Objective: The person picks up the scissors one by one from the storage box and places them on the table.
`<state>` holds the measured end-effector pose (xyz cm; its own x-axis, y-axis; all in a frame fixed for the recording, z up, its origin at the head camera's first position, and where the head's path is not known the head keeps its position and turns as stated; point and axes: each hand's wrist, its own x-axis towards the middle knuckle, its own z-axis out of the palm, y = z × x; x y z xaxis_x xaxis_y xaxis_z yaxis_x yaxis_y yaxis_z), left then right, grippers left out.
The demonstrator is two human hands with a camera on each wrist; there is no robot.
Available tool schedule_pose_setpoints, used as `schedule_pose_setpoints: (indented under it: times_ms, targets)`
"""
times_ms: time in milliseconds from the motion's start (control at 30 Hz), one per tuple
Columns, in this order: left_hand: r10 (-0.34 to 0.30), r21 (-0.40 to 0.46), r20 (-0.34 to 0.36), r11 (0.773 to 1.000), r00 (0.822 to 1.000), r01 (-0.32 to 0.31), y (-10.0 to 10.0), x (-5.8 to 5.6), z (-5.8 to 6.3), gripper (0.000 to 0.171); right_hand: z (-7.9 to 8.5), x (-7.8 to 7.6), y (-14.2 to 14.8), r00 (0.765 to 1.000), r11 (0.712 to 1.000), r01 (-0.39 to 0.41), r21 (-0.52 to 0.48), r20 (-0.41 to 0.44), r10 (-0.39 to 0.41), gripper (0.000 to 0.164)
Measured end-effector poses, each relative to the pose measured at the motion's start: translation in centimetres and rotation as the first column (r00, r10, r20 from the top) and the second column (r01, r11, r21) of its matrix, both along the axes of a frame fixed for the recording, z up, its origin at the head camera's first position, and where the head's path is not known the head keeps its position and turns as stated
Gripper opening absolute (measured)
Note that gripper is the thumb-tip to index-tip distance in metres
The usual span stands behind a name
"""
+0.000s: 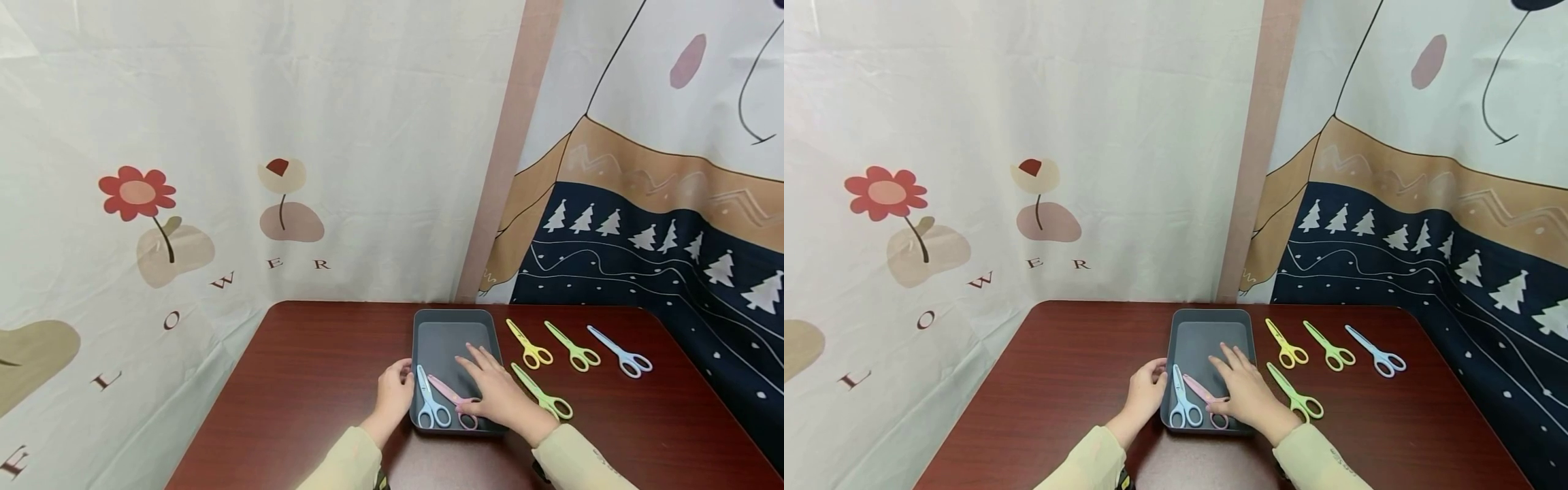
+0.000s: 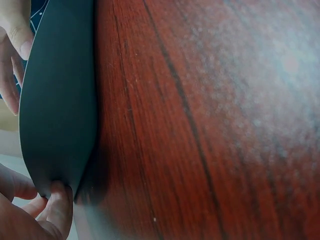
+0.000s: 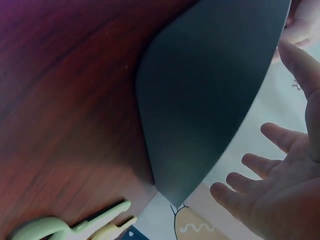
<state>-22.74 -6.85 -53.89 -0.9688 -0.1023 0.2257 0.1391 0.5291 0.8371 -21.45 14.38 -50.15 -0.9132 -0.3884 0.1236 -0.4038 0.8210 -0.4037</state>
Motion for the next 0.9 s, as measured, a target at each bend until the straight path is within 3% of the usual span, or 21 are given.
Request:
schedule_pose_setpoints:
  times_ms: [400, 900]
  targets:
    - [0.001, 0.001, -0.001, 1.000, 1.000, -0.001, 0.1, 0.0, 0.0, 0.024, -1.0, 0.5, -0.7, 0.998, 0.998, -0.056, 0.027, 0.003, 0.055, 0.089]
    - [0.018, 0.006, -0.008, 1.000, 1.000, -0.018, 0.0, -0.1, -0.2, 0.024, -1.6, 0.8, -0.8, 0.998, 0.997, -0.059, 0.049, 0.038, 0.058, 0.075]
